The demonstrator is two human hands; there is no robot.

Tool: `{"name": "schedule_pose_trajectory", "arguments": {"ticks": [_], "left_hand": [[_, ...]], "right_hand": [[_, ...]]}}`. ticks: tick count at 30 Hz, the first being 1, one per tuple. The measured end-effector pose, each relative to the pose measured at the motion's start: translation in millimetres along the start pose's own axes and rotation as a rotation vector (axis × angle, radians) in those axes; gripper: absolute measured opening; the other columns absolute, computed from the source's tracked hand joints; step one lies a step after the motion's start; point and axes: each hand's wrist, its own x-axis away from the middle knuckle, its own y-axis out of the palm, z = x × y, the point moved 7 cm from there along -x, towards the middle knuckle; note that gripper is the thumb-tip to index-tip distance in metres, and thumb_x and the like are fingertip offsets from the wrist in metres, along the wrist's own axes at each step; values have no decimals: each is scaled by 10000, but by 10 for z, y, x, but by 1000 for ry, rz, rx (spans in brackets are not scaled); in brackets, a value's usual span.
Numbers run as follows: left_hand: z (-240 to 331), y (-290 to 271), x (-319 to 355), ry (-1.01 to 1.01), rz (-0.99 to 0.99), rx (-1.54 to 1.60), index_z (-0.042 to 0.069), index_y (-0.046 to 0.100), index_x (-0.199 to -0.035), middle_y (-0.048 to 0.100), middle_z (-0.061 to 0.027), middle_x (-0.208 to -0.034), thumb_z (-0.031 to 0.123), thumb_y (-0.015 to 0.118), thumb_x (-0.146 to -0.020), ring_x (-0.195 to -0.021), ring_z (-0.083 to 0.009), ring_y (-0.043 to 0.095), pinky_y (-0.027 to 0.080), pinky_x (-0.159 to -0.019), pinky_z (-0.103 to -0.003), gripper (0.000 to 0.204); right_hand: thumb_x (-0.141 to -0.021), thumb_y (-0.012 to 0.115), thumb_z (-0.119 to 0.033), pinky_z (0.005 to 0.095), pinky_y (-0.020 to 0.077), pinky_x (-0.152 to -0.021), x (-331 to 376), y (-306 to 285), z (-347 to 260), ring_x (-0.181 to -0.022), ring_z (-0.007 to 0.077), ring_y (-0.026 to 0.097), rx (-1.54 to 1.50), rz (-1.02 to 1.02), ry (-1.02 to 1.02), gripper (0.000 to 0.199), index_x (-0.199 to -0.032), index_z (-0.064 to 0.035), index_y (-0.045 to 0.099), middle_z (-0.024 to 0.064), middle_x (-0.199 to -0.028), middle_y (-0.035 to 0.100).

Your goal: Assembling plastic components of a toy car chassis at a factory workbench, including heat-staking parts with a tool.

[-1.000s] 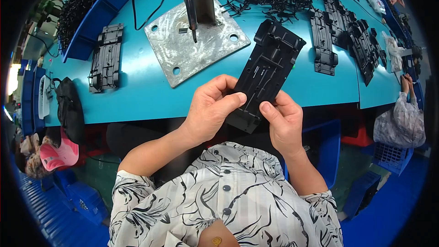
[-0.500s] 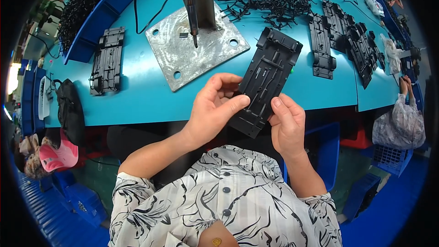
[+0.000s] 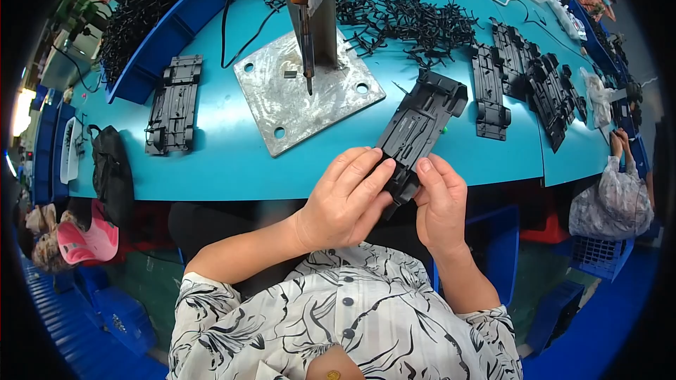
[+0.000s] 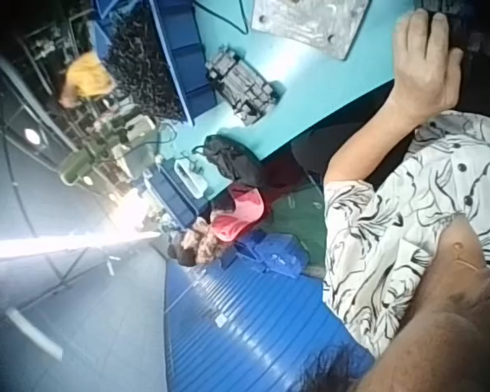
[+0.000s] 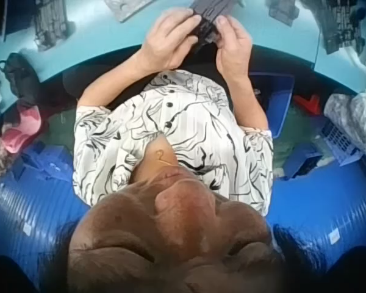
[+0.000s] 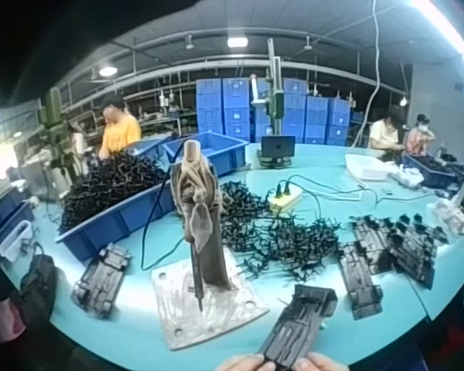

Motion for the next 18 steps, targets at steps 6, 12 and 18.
{"name": "schedule_pose_trajectory", "arguments": {"ticks": [6,12,18], "left_hand": [[-30,57,43,-62,-102,77,-87,509,-1194,500,-258,-1197,299,810,-655,-1083,-413,507,419,-939,-459,728],[-179,-6,51,-308,-30,455,-56,544,-1160,579,-214,-1136,78,734,-698,-1011,-314,594,476,-882,-372,517],[-455,144,277,-851,18,1269,-40,531,-1202,611,-39,-1034,89,579,-869,-906,-86,558,450,-811,-243,360]], "right_hand": [[-930,552,-105,222,501,-694,5,124,-59,-780,90,598,-9,76,45,200,-1045,53,592,76,-943,640],[-915,582,-100,254,531,-684,-46,140,-91,-781,115,609,38,31,44,222,-1082,46,576,97,-939,640],[-879,623,-76,244,493,-537,-127,47,-73,-649,100,565,152,3,54,169,-1012,7,560,62,-829,605]]}}
